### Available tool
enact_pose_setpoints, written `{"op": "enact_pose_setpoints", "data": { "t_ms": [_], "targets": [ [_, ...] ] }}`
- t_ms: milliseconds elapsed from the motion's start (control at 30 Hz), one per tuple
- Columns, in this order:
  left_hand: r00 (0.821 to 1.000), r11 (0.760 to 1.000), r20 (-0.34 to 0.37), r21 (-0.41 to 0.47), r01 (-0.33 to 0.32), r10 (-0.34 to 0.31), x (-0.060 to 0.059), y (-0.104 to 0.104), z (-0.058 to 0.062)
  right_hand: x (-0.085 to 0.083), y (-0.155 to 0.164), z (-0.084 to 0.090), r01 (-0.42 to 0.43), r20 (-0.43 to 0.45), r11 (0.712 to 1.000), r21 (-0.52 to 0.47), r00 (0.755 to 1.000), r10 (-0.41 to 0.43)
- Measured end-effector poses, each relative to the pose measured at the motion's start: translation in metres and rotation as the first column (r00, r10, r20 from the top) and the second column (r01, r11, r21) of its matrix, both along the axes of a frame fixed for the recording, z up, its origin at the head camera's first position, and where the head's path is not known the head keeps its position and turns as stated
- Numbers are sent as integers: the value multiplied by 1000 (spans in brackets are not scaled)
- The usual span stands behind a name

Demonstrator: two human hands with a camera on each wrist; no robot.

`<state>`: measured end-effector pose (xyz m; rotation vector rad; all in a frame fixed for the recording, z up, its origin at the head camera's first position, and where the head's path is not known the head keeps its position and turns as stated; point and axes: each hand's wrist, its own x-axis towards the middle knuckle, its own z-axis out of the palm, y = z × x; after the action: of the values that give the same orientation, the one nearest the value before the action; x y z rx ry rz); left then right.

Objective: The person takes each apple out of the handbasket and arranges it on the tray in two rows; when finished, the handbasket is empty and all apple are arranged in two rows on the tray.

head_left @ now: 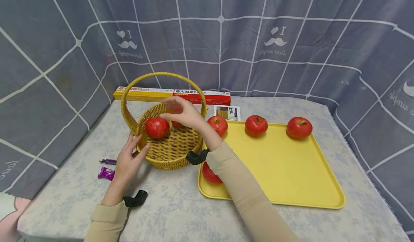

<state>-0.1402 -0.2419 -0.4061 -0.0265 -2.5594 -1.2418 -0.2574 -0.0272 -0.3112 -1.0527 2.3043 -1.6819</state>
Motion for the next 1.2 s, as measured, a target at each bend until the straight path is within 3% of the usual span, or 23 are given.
{"op": "enact_pose_setpoints", "data": {
  "t_ms": [200, 367, 567, 767, 900, 1200],
  "targets": [
    [1000, 1000, 14, -3, 0, 0, 0, 0, 4, -15, -7, -29, 180, 59, 981, -71, 983, -176],
    [1000, 1000, -4, -6, 2, -2, -1, -1, 8, -21, -9, -39, 244, 39, 970, -15, 969, -244],
    [1000, 1000, -10, -7, 1, -1, -3, -1, 7, -27, -7, -48, 191, 51, 955, 225, 977, -207],
    [1000, 1000, -3, 6, 3, -3, -3, 1, 5, -30, -7, -57, 155, -6, 901, 406, 986, -167],
    [1000, 1000, 0, 10, 2, -2, -2, 2, 4, -28, -9, -59, 173, -41, 871, 459, 984, -174],
    [1000, 1000, 20, 10, -6, 6, 0, 2, 2, -21, -12, -59, 191, -84, 858, 476, 981, -172]
  ]
}}
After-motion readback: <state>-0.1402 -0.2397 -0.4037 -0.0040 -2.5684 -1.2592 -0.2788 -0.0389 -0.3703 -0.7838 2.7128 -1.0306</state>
